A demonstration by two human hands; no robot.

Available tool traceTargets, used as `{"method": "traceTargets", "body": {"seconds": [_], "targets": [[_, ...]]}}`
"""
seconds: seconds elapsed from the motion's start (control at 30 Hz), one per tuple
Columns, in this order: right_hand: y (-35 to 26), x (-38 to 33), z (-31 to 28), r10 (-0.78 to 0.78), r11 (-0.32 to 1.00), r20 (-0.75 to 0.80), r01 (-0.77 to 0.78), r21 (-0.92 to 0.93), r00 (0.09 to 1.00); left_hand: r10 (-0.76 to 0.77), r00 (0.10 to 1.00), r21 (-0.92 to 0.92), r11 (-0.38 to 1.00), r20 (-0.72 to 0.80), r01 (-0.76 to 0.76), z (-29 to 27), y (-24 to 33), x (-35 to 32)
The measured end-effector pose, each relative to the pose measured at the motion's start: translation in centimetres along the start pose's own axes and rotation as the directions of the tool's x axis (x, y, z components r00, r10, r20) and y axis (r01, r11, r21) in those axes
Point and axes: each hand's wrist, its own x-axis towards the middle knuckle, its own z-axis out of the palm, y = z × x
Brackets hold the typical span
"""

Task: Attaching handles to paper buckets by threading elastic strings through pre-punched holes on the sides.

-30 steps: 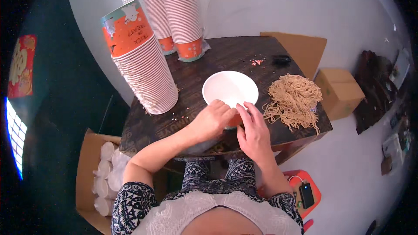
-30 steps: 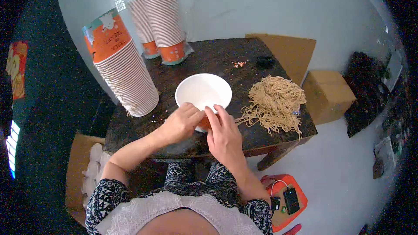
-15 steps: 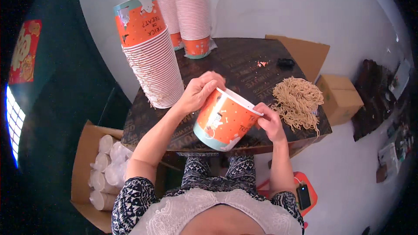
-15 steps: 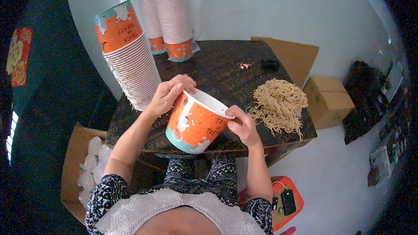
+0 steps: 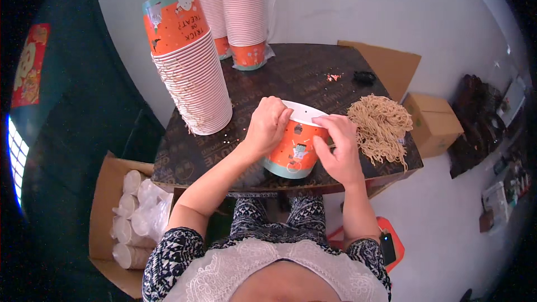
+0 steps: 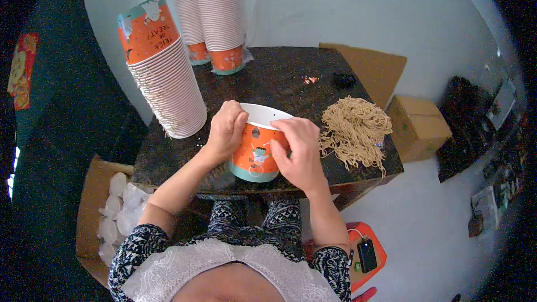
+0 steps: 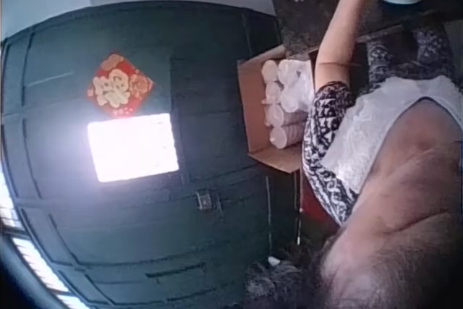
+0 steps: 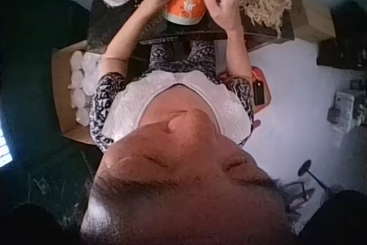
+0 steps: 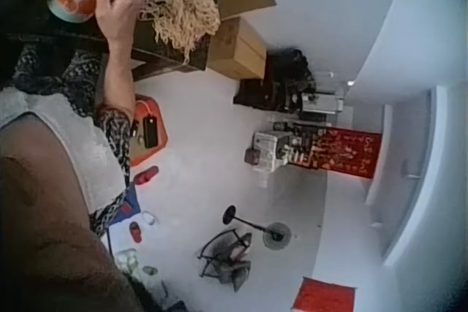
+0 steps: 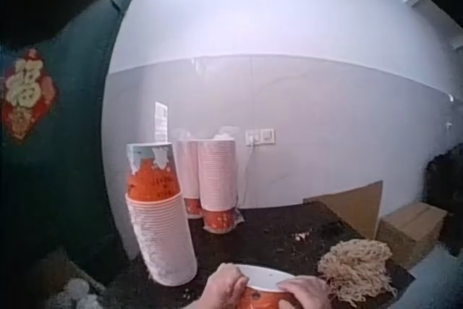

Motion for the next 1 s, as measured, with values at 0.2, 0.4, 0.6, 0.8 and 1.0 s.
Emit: {"method": "traceTargets", "body": {"seconds": [0.2, 0.4, 0.6, 0.8, 1.0], "targets": [[1.6, -0.5, 1.2, 0.165, 0.964, 0.041, -0.17, 0.205, 0.985, -0.247, 0.963, -0.178, 0.948, 0.111, 0.263, -0.6, 0.1, -0.4], [3.6, -1.2, 1.5, 0.241, 0.874, 0.065, -0.245, 0.419, 0.968, -0.252, 0.929, -0.589, 0.719, 0.271, 0.368, -1.2, -2.6, -1.6], [1.8, 0.0, 0.6, 0.131, 0.955, 0.033, -0.136, 0.264, 0.991, -0.216, 0.942, -0.47, 0.824, 0.255, 0.316, -1.5, -1.2, -1.4], [0.6, 0.1, 0.1, 0.126, 0.983, 0.047, -0.131, 0.125, 0.991, -0.119, 0.976, -0.363, 0.914, 0.183, 0.179, -1.5, 0.0, -1.2], [0.6, -0.2, 0.1, 0.126, 0.985, 0.034, -0.129, 0.117, 0.991, -0.089, 0.979, -0.327, 0.934, 0.185, 0.147, -1.6, 0.4, -1.3]]}}
